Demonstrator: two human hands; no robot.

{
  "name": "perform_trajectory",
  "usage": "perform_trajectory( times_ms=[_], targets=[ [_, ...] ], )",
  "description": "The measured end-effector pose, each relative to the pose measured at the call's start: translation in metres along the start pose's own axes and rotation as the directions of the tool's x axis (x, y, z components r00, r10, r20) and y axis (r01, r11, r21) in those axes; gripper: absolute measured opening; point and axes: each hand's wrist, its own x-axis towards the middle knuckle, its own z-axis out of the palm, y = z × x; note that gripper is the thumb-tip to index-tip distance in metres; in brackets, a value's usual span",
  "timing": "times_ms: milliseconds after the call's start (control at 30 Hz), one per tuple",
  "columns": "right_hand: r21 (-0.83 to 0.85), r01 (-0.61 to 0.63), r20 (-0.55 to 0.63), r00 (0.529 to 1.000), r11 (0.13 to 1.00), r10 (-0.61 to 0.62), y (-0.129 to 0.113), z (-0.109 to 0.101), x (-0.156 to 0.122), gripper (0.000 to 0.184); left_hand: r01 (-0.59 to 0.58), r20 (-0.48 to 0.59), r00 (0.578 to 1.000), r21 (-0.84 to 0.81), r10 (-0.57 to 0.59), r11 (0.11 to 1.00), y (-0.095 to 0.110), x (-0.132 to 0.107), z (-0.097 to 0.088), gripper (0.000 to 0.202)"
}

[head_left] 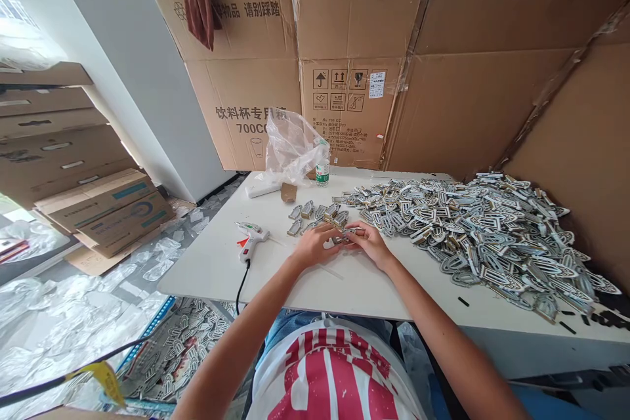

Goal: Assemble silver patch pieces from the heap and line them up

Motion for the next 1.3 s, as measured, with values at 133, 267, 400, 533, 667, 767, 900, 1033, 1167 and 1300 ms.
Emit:
perform_trajectory(
  times_ms=[133, 267, 400, 533, 667, 767, 900, 1033, 1167, 1300],
  targets=[
    [0.003, -0.010, 0.006, 1.000, 1.000, 0.010, -0.003, 0.001, -0.001, 0.053, 0.009, -0.036, 0.999, -0.008, -0.009, 1.000, 0.001, 0.000, -0.002, 0.023],
    [0.018, 0.032, -0.024, 0.999, 0.999, -0.032, -0.004, 0.001, -0.001, 0.049, 0.039, -0.077, 0.996, 0.000, -0.039, 0.999, 0.000, 0.000, -0.004, 0.019],
    [-0.006, 0.099, -0.143, 0.985, 0.995, -0.098, 0.001, -0.004, 0.002, 0.051, 0.169, -0.197, 0.968, 0.065, -0.153, 0.984, -0.002, 0.001, -0.005, 0.015],
    [-0.075, 0.168, -0.340, 0.923, 0.983, -0.183, 0.009, -0.013, 0.009, 0.051, 0.412, -0.426, 0.836, 0.073, -0.346, 0.908, -0.007, 0.003, -0.012, 0.019],
    [-0.146, 0.210, -0.448, 0.857, 0.967, -0.254, 0.014, -0.019, 0.013, 0.047, 0.579, -0.572, 0.684, 0.048, -0.452, 0.814, -0.014, 0.002, -0.020, 0.019],
    [-0.164, 0.208, -0.464, 0.846, 0.964, -0.261, 0.016, -0.020, 0.015, 0.047, 0.617, -0.553, 0.678, 0.070, -0.484, 0.784, -0.018, 0.001, -0.021, 0.015],
    [-0.177, 0.204, -0.465, 0.845, 0.963, -0.265, 0.016, -0.020, 0.016, 0.049, 0.624, -0.460, 0.719, 0.100, -0.521, 0.775, -0.019, 0.000, -0.018, 0.008],
    [-0.181, 0.206, -0.467, 0.842, 0.962, -0.269, 0.016, -0.021, 0.017, 0.047, 0.642, -0.379, 0.735, 0.122, -0.562, 0.757, -0.018, -0.001, -0.018, 0.008],
    [-0.184, 0.200, -0.468, 0.843, 0.962, -0.264, 0.016, -0.021, 0.016, 0.044, 0.657, -0.346, 0.735, 0.149, -0.583, 0.739, -0.019, -0.003, -0.019, 0.010],
    [-0.188, 0.195, -0.476, 0.839, 0.962, -0.264, 0.014, -0.020, 0.015, 0.043, 0.663, -0.317, 0.737, 0.168, -0.597, 0.729, -0.020, -0.004, -0.018, 0.010]
  ],
)
